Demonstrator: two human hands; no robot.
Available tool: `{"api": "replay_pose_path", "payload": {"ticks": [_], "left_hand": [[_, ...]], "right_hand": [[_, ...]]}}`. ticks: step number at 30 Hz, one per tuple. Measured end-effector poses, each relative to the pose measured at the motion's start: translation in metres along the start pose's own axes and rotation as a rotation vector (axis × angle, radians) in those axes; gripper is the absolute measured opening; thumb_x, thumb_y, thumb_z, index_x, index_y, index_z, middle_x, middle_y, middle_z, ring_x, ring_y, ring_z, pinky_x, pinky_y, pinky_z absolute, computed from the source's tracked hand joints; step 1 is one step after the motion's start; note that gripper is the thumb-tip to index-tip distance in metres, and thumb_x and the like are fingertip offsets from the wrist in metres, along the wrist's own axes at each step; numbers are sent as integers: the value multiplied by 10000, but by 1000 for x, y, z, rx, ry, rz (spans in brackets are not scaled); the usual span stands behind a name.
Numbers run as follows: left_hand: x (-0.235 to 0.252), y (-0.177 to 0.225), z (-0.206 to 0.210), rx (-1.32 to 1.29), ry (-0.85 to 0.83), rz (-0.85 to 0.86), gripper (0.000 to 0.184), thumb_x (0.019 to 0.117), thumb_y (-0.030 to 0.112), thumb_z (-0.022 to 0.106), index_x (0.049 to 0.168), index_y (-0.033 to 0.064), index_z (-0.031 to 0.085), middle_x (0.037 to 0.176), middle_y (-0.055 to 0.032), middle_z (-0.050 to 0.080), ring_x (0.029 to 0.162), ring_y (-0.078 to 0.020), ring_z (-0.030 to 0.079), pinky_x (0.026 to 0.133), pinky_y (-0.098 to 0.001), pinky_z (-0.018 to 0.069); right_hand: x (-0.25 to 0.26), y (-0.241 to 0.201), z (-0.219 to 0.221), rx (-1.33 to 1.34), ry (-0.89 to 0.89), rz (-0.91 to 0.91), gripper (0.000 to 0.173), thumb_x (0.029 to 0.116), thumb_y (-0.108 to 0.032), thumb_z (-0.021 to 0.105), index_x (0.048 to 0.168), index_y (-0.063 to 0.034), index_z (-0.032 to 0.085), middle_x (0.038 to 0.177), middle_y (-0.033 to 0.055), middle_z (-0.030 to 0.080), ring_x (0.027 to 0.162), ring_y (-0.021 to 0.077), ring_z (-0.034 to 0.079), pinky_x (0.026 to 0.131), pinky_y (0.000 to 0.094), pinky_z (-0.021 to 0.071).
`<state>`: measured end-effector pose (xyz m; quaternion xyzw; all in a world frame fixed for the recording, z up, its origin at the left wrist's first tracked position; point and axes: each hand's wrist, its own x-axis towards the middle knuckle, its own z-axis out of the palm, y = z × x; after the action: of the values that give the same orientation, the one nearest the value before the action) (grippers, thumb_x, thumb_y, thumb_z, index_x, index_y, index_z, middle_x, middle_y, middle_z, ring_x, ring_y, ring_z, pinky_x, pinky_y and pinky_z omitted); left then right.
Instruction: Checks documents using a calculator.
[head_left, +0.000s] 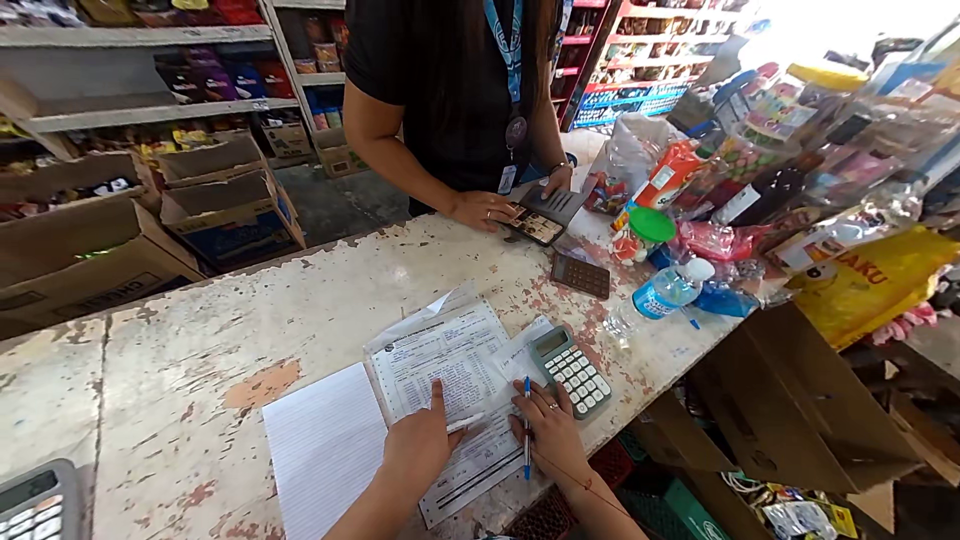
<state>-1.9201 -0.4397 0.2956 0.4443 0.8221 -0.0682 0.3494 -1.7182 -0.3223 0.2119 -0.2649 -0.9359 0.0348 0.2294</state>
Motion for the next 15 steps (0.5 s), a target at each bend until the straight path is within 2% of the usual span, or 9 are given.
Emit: {"api": "replay_pose_path", "payload": {"ticks": [15], "left_hand": [[-3, -3, -3, -79, -24, 34, 902, 1025, 544, 517, 1645, 85, 50, 1178, -219, 679, 1097, -395, 678, 919, -541, 532]], "right_hand": [[0, -1, -1, 16, -19, -6, 375, 1003, -362, 501, 1105, -101, 750, 1292, 99, 715, 1232, 340, 658, 1091, 674, 351]]}}
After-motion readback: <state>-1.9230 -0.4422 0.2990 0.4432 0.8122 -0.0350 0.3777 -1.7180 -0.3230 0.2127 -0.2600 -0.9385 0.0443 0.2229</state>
